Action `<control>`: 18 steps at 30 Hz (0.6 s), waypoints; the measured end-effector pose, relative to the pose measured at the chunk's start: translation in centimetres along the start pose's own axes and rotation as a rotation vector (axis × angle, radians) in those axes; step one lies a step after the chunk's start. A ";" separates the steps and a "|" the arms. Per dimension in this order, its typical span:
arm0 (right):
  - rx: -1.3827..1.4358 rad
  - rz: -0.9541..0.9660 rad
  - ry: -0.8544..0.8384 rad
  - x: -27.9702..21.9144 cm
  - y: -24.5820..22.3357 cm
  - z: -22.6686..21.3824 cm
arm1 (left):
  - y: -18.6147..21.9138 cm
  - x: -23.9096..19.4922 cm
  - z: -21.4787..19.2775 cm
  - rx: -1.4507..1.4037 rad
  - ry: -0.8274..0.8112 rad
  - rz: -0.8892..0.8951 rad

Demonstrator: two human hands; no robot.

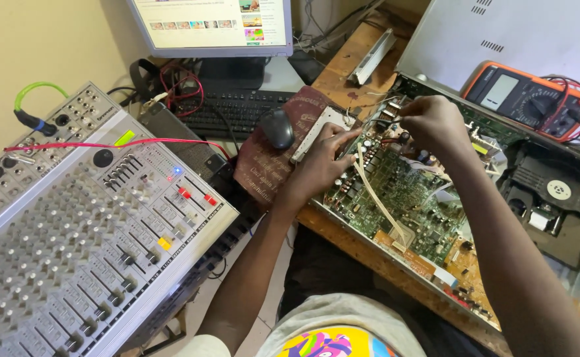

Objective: The person works on an open electronic device, handling a circuit board and ribbon cables. They lift and reposition the board, then connect and adjust ribbon cables and wires within the chassis.

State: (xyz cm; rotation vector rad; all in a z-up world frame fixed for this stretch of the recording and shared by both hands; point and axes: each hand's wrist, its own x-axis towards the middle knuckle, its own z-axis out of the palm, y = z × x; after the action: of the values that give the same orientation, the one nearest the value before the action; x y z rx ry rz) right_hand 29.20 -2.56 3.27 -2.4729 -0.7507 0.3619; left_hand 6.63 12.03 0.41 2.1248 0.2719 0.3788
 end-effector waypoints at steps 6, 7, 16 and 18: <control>0.236 -0.026 -0.002 0.2 0.5 -0.3 | 0.9 -0.4 -0.6 -0.080 -0.019 0.018; 0.235 -0.029 -0.002 0.3 0.5 -0.2 | 0.1 -0.1 -0.3 -0.080 -0.015 0.020; 0.179 -0.021 -0.106 -1.7 -1.2 -0.9 | -0.2 -0.6 0.3 -0.306 -0.013 0.030; 0.138 -0.012 -0.095 -0.8 -0.4 -0.1 | -0.4 -0.7 0.6 -0.401 -0.020 0.013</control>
State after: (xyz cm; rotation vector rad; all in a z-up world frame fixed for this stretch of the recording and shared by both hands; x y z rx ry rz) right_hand 28.39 -2.80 3.62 -2.3348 -0.7525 0.5125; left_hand 6.21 11.57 -0.31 1.7357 0.1546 0.3839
